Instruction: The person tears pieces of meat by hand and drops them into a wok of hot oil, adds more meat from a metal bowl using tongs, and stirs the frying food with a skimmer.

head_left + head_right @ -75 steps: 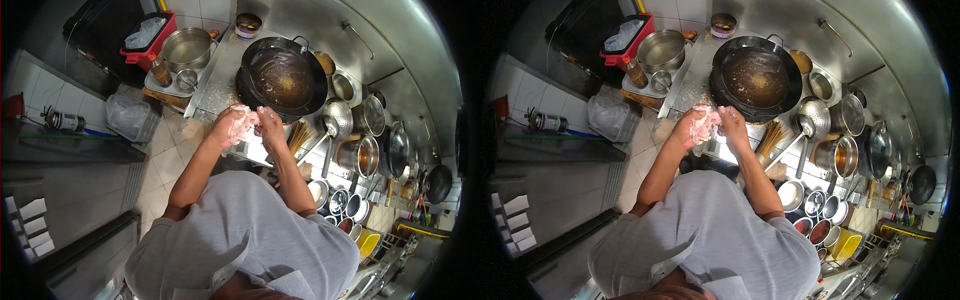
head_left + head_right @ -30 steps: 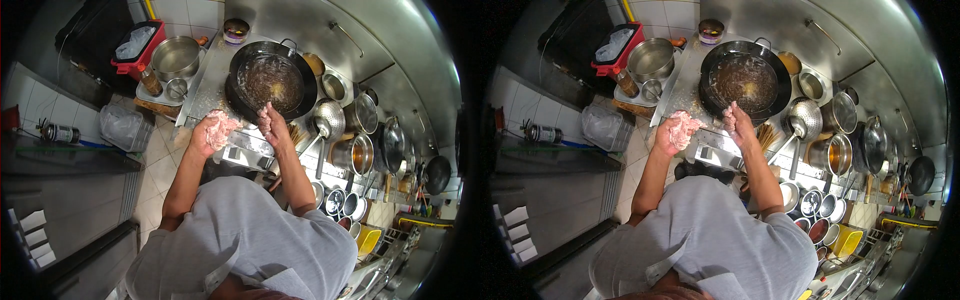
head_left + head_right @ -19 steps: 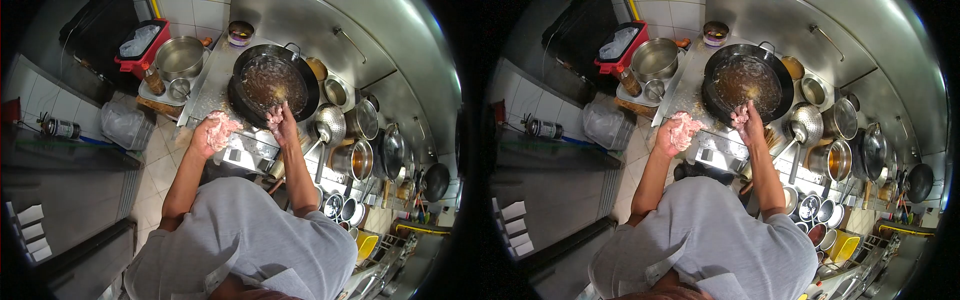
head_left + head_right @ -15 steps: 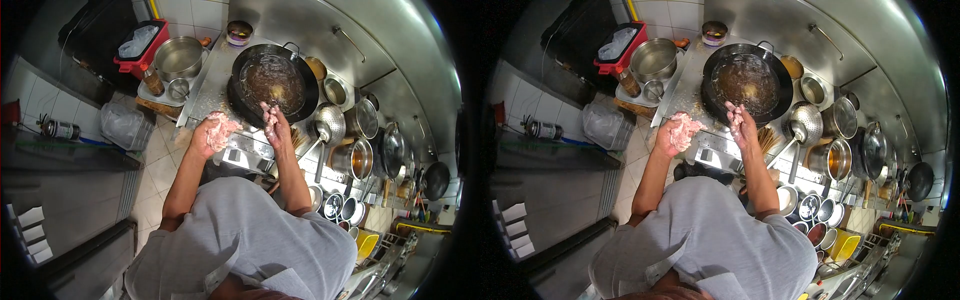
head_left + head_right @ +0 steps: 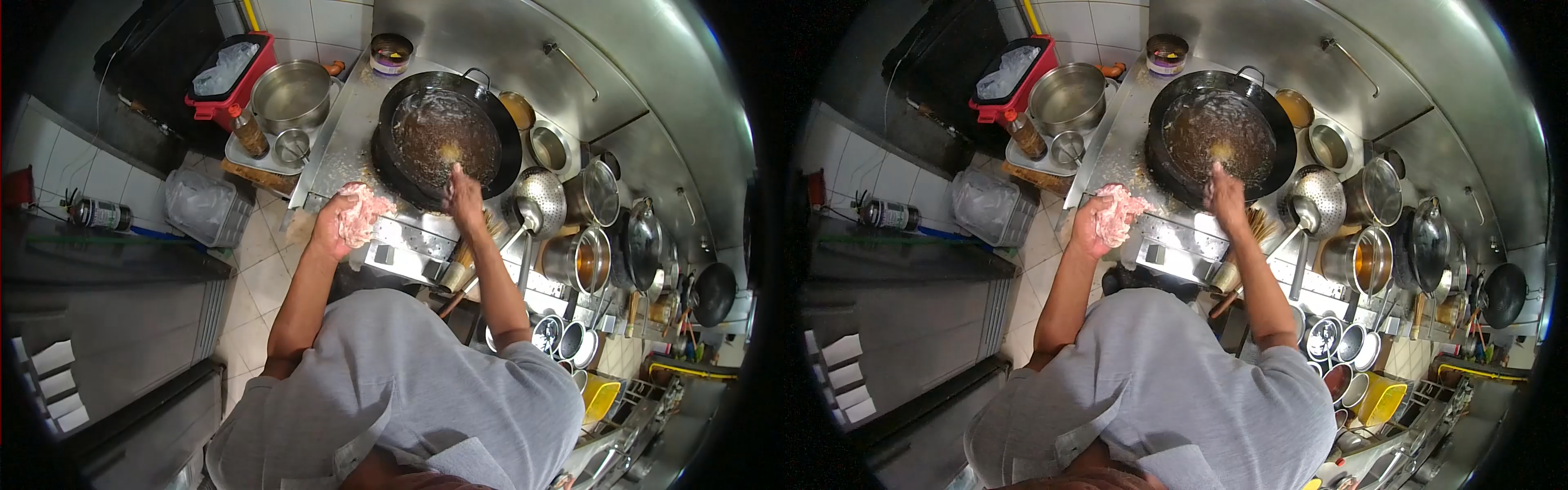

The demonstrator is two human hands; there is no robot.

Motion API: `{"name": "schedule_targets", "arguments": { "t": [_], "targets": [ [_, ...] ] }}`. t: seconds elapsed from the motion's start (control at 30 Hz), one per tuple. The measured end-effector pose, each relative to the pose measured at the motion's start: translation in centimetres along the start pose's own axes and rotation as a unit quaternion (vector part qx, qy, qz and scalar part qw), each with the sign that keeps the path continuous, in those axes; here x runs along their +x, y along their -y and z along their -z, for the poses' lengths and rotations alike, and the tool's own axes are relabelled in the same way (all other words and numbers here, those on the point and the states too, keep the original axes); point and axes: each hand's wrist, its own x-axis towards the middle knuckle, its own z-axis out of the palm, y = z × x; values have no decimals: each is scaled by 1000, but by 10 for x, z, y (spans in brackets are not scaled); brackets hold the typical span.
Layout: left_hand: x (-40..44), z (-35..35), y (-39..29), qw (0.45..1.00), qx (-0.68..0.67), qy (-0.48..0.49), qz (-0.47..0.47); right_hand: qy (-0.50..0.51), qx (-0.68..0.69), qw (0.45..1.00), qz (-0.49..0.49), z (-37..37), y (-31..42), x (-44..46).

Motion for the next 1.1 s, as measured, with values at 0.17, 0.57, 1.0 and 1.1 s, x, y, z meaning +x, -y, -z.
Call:
{"name": "schedule_targets", "arguments": {
  "t": [0.17, 0.57, 1.0, 1.1],
  "targets": [
    [2, 6, -1, 1000, 9, 7, 11, 15, -715, 693, 88, 77, 18, 71],
    [2, -9, 6, 1000, -6, -3, -7, -125, -745, 599, 265, 110, -18, 63],
    [10, -4, 20, 1000, 19, -4, 13, 118, 268, 939, -181, -51, 2, -56],
    [12, -3, 19, 1000, 24, 2, 8, 113, 244, 954, -136, -67, 5, -60]
  ]
}}
